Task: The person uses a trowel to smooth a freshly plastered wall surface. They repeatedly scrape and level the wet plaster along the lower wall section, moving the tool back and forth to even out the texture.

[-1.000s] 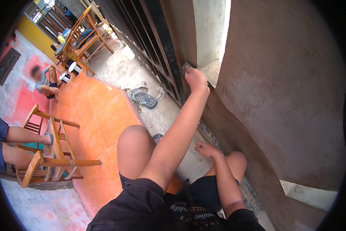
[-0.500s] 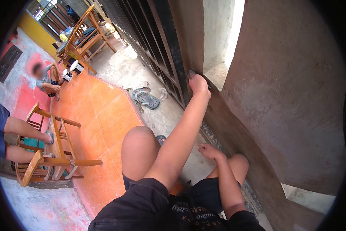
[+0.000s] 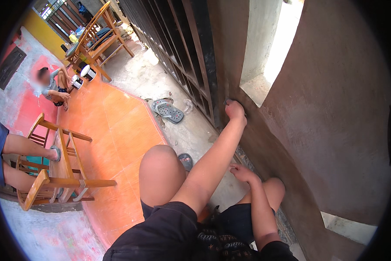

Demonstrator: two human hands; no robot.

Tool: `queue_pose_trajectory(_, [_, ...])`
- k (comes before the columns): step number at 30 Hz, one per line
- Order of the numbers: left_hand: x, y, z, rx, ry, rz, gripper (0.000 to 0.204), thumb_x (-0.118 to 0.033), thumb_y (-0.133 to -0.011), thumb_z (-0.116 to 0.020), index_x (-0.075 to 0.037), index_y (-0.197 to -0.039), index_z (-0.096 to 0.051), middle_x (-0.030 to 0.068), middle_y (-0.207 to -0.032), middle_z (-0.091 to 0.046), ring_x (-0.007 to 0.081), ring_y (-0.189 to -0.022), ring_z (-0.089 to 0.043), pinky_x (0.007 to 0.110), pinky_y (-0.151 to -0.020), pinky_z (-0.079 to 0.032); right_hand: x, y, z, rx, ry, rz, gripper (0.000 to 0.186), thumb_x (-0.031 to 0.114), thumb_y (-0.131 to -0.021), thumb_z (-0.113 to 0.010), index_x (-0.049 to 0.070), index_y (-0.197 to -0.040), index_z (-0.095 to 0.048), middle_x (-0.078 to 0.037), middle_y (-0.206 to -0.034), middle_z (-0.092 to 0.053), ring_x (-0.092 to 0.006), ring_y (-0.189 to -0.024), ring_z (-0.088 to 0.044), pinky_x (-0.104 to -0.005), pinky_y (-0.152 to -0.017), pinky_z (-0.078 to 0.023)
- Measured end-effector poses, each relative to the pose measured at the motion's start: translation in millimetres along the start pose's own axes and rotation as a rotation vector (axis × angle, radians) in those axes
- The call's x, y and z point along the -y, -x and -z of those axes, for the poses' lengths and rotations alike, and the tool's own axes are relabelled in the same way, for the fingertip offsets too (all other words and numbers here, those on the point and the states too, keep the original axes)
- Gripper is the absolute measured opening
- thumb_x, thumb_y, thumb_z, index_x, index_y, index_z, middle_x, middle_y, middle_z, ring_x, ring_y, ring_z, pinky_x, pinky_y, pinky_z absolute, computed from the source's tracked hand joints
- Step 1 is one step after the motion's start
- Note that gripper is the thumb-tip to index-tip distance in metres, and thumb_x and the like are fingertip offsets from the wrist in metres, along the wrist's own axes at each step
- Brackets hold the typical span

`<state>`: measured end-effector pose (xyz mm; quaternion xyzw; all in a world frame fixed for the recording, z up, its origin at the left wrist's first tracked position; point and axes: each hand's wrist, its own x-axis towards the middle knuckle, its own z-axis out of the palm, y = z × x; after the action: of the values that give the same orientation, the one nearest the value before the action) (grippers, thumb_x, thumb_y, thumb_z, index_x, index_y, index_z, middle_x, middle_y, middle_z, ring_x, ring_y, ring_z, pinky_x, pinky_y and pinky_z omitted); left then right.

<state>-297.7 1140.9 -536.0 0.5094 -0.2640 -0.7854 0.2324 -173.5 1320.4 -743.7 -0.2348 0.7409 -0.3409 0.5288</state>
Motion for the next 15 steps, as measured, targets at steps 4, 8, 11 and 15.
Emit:
queue_pose_trajectory(4, [1.1, -3.2, -8.6, 0.138, -0.047, -0.295, 0.056, -0.033, -0.108, -0.031, 0.010, -0.140, -0.046, 0.0234, -0.147, -0.050, 0.0336, -0.134, -0.050, 0.037, -0.109, -0.039, -3.2, -1.6, -1.0, -0.070, 0.075, 0.010, 0.057, 0.042, -0.100, -0.054, 0.001, -0.139, -0.057, -0.024, -0.138, -0.059, -0.0351, -0.128, -0.057, -0.0394, -0.108, -0.043])
queue_pose_trajectory(8, [-9.5, -6.6, -20.5, 0.224, 0.083, -0.319, 0.058, -0.035, -0.109, -0.030, 0.011, -0.141, -0.044, 0.0245, -0.147, -0.049, 0.0326, -0.133, -0.050, 0.038, -0.110, -0.039, 0.4, 1.8, -3.0, -0.039, 0.064, 0.019, 0.059, 0.043, -0.100, -0.054, -0.001, -0.140, -0.055, -0.024, -0.141, -0.057, -0.0358, -0.132, -0.054, -0.0396, -0.111, -0.041])
queue_pose_trajectory(11, [-13.9, -9.2, -9.0, 0.173, 0.036, -0.231, 0.056, -0.032, -0.108, -0.030, 0.009, -0.142, -0.044, 0.0216, -0.147, -0.050, 0.0316, -0.132, -0.051, 0.038, -0.109, -0.039, 5.5, 5.8, -4.0, -0.038, 0.082, 0.010, 0.059, 0.043, -0.100, -0.054, -0.001, -0.140, -0.055, -0.025, -0.141, -0.056, -0.0361, -0.134, -0.052, -0.0391, -0.112, -0.039])
queue_pose_trajectory(15, [-4.6, -6.8, 5.0, 0.186, 0.065, -0.081, 0.054, -0.030, -0.106, -0.030, 0.007, -0.144, -0.044, 0.0176, -0.148, -0.050, 0.0298, -0.132, -0.051, 0.035, -0.110, -0.038, 7.5, 7.5, -2.8, -0.111, 0.066, 0.019, 0.055, 0.040, -0.100, -0.054, -0.001, -0.138, -0.057, -0.025, -0.140, -0.057, -0.0360, -0.133, -0.053, -0.0387, -0.111, -0.039])
